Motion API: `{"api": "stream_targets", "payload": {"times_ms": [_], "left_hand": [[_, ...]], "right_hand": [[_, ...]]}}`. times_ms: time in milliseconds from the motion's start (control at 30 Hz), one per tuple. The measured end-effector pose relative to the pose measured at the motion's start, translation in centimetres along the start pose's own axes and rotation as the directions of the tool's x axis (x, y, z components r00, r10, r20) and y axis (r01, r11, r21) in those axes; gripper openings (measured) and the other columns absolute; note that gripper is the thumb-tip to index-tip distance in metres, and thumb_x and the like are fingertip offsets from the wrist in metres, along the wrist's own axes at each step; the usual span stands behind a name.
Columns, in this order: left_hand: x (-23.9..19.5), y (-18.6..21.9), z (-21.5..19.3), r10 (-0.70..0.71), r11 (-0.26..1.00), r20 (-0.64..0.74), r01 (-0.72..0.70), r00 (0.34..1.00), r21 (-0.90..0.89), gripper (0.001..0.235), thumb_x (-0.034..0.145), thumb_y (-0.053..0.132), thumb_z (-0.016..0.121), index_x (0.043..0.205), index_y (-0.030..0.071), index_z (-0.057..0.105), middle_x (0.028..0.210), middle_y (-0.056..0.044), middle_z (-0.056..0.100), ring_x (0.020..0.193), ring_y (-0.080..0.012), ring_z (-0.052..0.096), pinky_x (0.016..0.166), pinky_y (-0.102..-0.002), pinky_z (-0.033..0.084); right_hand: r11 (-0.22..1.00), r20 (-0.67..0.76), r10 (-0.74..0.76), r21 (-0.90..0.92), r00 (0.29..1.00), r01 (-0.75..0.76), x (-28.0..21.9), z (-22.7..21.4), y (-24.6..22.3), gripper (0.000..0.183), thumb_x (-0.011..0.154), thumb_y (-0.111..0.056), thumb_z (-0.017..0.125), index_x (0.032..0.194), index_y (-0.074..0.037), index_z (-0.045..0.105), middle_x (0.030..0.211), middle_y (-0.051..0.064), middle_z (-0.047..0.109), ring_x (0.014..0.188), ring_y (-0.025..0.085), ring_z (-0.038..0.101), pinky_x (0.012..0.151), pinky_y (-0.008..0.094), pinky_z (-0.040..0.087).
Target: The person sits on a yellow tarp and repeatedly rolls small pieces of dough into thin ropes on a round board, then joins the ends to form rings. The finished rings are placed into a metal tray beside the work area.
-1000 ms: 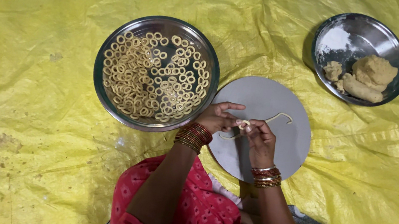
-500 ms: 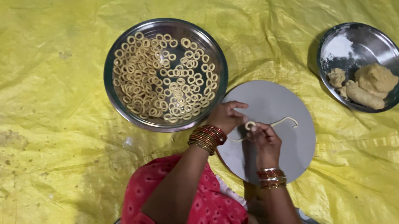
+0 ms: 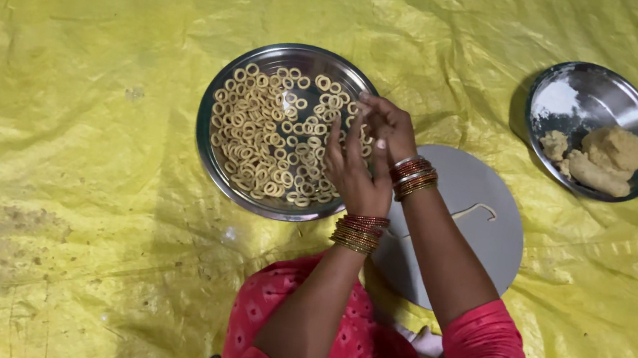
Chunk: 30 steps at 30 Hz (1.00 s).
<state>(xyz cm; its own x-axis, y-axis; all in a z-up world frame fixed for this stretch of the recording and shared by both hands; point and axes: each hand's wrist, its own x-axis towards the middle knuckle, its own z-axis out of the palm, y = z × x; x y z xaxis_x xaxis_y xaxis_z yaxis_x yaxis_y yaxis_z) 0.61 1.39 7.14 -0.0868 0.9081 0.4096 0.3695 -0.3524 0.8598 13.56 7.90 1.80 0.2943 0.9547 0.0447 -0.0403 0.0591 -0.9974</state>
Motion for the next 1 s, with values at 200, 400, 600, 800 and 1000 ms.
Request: {"api": "stream_targets", "payload": {"times_ms": [200,400,600,800,1000], "left_hand": [[-0.3,-1.2,0.7,-0.095,0.995,0.136,0.097,0.986,-0.009,0.048,0.093,0.027,0.066,0.139,0.012,0.062,0.143,-0.016,0.057,0.135,-0.0357,0.053,0.116,-0.049,0.040],[-2.8,-1.8,1.7,-0.212,0.912,0.803,-0.183,0.556,0.368,0.033,0.079,0.018,0.077,0.112,0.020,0.075,0.127,-0.009,0.065,0.125,-0.0300,0.056,0.112,-0.046,0.038],[-6.1,-3.7,3.5,-0.228,0.746,0.916,-0.545,0.330,0.382,0.024,0.088,0.012,0.070,0.109,0.017,0.078,0.129,-0.009,0.064,0.128,-0.0283,0.055,0.108,-0.047,0.042],[-5.7,-5.6,4.0,-0.239,0.739,0.893,-0.525,0.382,0.422,0.022,0.090,0.011,0.067,0.108,0.016,0.079,0.124,-0.012,0.068,0.122,-0.0304,0.062,0.105,-0.045,0.047],[-2.3,-4.2,1.6,-0.249,0.830,0.751,-0.265,0.612,0.491,0.021,0.082,0.021,0.076,0.103,0.019,0.078,0.116,-0.013,0.070,0.108,-0.0311,0.068,0.097,-0.047,0.051]], "right_hand": [[0.894,-0.121,-0.087,-0.447,0.989,0.024,-6.4,-3.3,-0.7,0.025,0.098,-0.008,0.065,0.122,-0.006,0.073,0.114,0.008,0.077,0.100,0.014,0.071,0.089,0.028,0.058],[0.794,-0.389,0.040,-0.546,0.920,-0.266,-17.7,-10.8,0.4,0.025,0.098,-0.010,0.063,0.121,-0.011,0.074,0.115,0.010,0.078,0.101,0.018,0.073,0.091,0.031,0.058],[0.662,-0.316,-0.155,-0.737,0.936,-0.139,-24.7,-12.7,3.0,0.031,0.100,-0.025,0.056,0.125,-0.011,0.070,0.127,0.013,0.069,0.111,0.025,0.067,0.100,0.038,0.055],[0.086,0.080,0.192,-0.994,0.978,0.064,-23.7,-7.9,1.6,0.096,0.094,-0.072,0.041,0.160,-0.006,0.017,0.167,0.014,0.018,0.156,0.033,0.011,0.121,0.059,0.005],[0.059,-0.009,0.350,-0.998,0.937,-0.031,-18.8,-5.4,-1.4,0.101,0.091,-0.078,0.034,0.163,-0.013,0.006,0.172,0.006,0.004,0.158,0.025,-0.002,0.123,0.056,-0.003]]}}
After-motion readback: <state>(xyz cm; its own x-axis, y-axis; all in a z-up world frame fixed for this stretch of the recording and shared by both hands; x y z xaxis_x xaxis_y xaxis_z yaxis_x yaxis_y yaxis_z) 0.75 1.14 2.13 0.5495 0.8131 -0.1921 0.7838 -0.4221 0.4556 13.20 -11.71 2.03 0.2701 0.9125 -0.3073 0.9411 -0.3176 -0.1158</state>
